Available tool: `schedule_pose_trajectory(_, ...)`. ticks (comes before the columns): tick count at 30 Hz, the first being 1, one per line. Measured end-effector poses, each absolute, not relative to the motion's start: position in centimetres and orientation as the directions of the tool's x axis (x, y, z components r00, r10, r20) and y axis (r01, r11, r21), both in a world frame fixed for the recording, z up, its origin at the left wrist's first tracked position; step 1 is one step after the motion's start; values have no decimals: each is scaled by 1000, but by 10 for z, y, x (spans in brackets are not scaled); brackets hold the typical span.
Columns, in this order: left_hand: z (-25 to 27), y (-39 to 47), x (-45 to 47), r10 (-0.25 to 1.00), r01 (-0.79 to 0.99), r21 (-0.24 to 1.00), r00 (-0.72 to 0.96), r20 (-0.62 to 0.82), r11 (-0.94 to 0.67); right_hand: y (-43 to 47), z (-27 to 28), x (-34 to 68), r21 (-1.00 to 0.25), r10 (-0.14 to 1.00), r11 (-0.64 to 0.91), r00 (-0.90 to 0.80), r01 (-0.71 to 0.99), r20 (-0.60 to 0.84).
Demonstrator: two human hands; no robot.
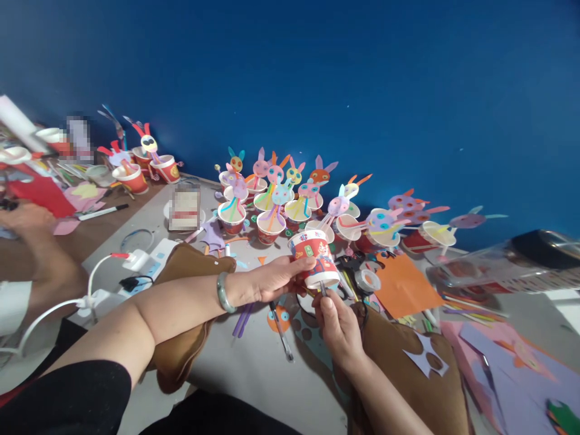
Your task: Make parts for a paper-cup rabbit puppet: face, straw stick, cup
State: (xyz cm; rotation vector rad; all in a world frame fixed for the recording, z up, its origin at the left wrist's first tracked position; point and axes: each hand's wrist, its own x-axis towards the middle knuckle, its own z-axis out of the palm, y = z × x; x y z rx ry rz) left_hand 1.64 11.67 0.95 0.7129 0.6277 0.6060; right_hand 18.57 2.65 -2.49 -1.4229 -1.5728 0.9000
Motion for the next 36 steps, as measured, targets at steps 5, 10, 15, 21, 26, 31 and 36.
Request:
schedule_pose_trajectory(5,11,117,18,676,-281,737,669,-308,614,28,-24,187,-876,989,147,-37,460,146)
schedule_pose_trajectory(10,10,117,18,668,-266,739,674,-315,618,27,-23,187,-854,983,175,-32,490,183)
schedule_pose_trajectory(15,10,115,18,654,-269,741,699,-289,615,26,-26,187,-863,982,181,-47,471,180)
schedule_pose_trajectory(21,11,114,17,650,-260,736,696,-306,625,26,-23,185,-864,978,205,-54,461,204)
schedule_pose_trajectory(26,9,114,15,655,-278,732,697,-292,622,26,-19,184,-846,977,203,-47,493,207)
schedule_pose_trajectory(31,8,114,15,653,-265,735,694,-304,624,26,-23,186,-843,973,224,-56,489,226)
schedule_pose_trajectory(36,8,115,14,638,-238,748,707,-305,620,24,-25,185,-850,966,253,-80,463,244)
